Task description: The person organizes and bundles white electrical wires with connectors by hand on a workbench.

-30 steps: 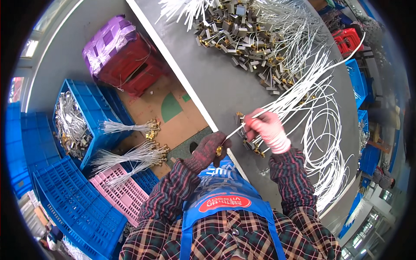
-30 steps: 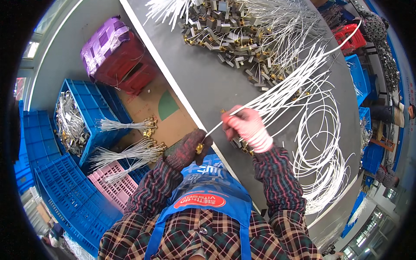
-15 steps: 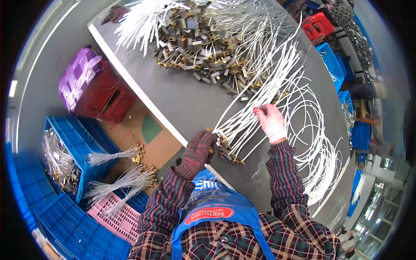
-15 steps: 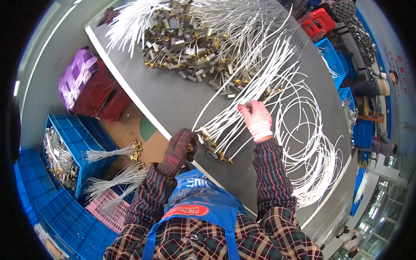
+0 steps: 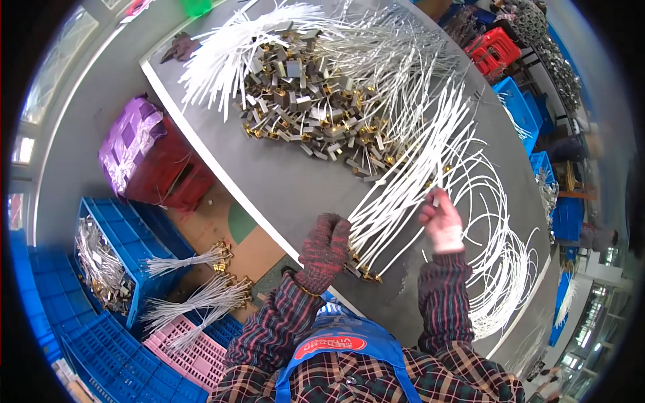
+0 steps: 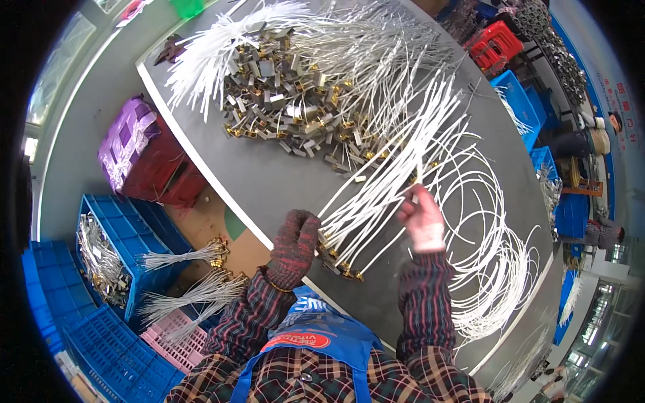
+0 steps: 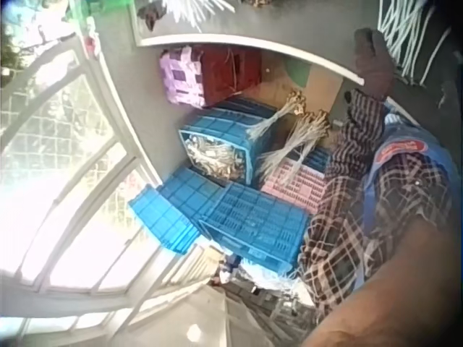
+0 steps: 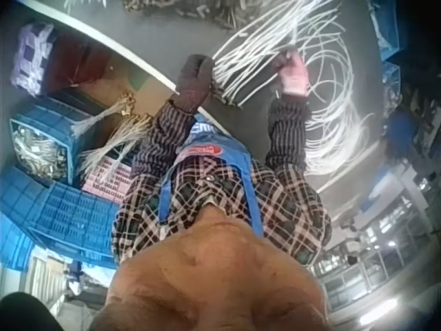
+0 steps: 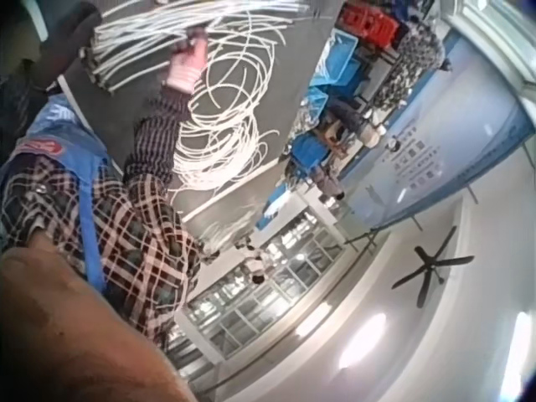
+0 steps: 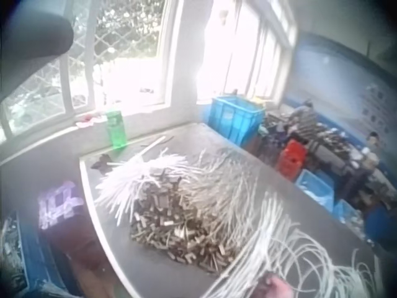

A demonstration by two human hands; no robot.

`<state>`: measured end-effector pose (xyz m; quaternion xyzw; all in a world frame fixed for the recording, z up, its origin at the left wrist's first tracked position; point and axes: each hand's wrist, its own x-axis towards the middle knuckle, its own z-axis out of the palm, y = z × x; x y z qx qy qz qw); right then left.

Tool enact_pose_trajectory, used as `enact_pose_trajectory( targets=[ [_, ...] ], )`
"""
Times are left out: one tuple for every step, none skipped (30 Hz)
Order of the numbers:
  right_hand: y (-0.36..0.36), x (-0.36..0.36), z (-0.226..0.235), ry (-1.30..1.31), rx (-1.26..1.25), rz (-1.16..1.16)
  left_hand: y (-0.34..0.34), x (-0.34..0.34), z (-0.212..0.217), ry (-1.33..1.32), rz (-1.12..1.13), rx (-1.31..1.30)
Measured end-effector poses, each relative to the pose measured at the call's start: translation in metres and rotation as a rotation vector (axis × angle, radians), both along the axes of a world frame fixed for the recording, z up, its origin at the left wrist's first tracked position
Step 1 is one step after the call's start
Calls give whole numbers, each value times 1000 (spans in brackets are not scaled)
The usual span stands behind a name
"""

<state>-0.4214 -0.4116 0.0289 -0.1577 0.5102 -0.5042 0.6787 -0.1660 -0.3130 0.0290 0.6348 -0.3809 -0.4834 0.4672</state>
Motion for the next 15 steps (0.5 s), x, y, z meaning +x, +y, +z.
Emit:
enact_pose_trajectory(
  targets=[
    [3,-18,-1,-42,-70,18,-5,-1,12,-104,8,-19],
    [9,-27,6,-158,-132,-51,-7,-1,11,-115,18,-20],
    [13,-32,20,-356,-263,-11,-10,-1,10,-282,-65,-130],
    [15,-16,47,-429,-284,-29,-12,1,8,-458,-143,-230],
    [13,-16,65,-457,-380,56,-18,-1,14,-584,-269,-216],
    [10,-16,78,-490,-474,143,-22,-1,14,-590,-268,-216],
    [8,-11,91,-534,-527,160,-27,0,13,-601,-365,-242],
    [6,-5,105,-579,-582,176,-33,0,13,-612,-463,-269],
    [3,2,121,-663,-621,144,-41,6,14,-520,-451,-220],
    [-4,7,139,-672,-700,243,-52,9,9,-526,-446,-219],
    [-11,9,155,-706,-764,326,-63,14,7,-520,-253,-288],
    [-18,8,172,-730,-829,407,-75,18,5,-503,-63,-361],
    [-28,7,186,-711,-840,527,-90,24,-2,-507,-57,-362],
    [-39,8,200,-705,-850,651,-104,37,-3,-553,19,-412],
    [-43,-1,215,-604,-809,568,-119,40,0,-574,83,-472]
  ],
)
